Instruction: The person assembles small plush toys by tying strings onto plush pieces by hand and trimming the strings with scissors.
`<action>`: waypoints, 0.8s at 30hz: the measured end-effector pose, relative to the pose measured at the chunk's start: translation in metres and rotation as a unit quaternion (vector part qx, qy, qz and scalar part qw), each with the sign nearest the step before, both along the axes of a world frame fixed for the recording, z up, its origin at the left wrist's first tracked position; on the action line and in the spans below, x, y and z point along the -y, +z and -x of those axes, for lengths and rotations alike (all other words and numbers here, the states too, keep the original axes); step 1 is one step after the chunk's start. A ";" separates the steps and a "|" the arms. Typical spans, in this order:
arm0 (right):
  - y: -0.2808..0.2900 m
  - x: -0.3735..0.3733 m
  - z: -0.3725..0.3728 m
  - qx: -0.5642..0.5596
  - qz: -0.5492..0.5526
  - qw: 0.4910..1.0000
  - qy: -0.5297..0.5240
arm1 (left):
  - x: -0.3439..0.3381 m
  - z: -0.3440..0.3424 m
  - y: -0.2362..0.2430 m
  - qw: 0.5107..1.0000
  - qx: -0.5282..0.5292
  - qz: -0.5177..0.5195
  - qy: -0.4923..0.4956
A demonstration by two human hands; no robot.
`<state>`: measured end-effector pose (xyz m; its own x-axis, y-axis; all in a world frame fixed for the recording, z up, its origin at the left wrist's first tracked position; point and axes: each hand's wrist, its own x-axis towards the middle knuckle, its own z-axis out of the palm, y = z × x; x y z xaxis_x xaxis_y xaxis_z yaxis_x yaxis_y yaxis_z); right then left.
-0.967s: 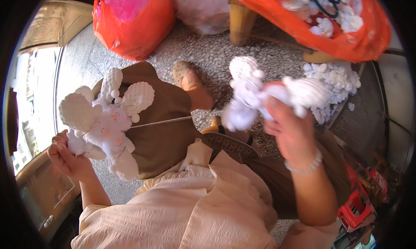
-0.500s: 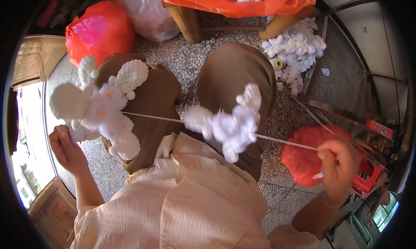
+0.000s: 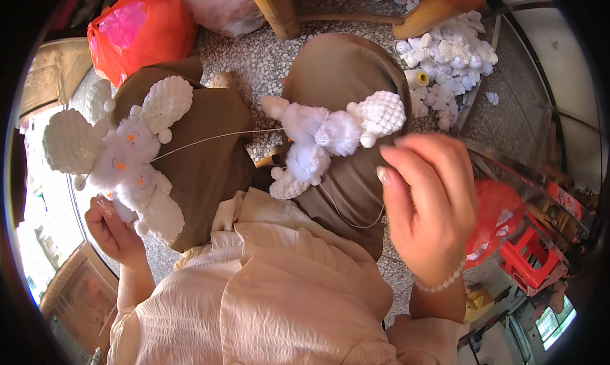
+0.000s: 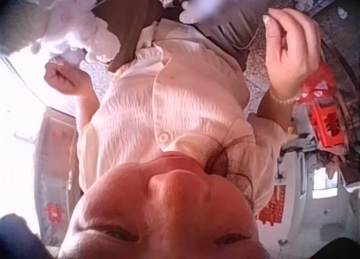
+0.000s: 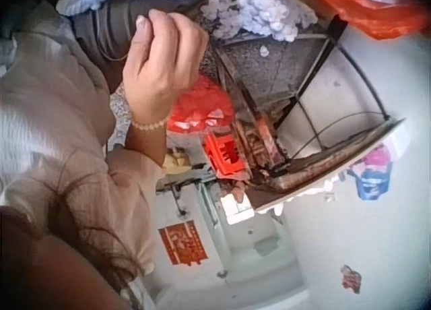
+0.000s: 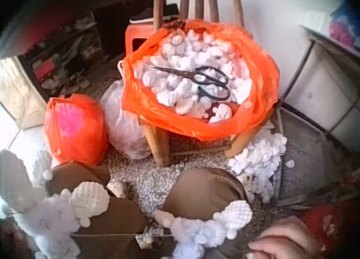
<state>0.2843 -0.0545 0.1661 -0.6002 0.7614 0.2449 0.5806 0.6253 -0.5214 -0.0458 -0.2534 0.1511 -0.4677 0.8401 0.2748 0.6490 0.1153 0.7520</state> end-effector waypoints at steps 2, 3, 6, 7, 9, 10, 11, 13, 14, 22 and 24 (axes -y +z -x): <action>-0.010 -0.017 0.020 0.027 -0.018 0.998 0.049 | -0.002 0.002 -0.001 1.000 0.009 0.006 0.001; -0.012 -0.019 0.020 0.033 -0.017 0.998 0.052 | -0.004 0.004 -0.001 1.000 0.010 0.001 -0.013; -0.027 -0.032 0.023 0.055 0.027 0.995 0.080 | -0.002 0.005 -0.007 1.000 -0.006 -0.006 0.001; -0.031 -0.035 0.019 0.072 0.055 0.992 0.089 | 0.000 0.006 -0.010 0.999 -0.025 -0.009 0.023; -0.033 -0.041 0.012 0.061 0.058 0.993 0.082 | 0.006 0.007 -0.014 0.998 -0.017 -0.009 0.064; -0.032 -0.046 0.008 0.084 -0.002 0.993 0.083 | 0.009 0.008 -0.016 0.995 -0.012 -0.011 0.100; -0.030 -0.050 0.006 0.107 -0.062 0.989 0.083 | 0.011 0.010 -0.019 0.994 -0.026 -0.021 0.108; -0.023 -0.051 0.007 0.123 -0.121 0.983 0.064 | 0.035 0.025 -0.024 0.996 0.000 -0.034 0.077; -0.019 -0.042 0.012 0.087 -0.119 0.989 0.026 | 0.010 0.011 -0.015 0.996 -0.010 -0.034 0.085; -0.045 -0.005 0.045 0.134 0.015 0.981 -0.143 | -0.011 0.024 0.023 0.997 0.057 0.021 -0.042; -0.051 -0.005 0.041 0.123 0.015 0.984 -0.131 | -0.032 0.021 0.052 0.981 0.057 0.110 -0.147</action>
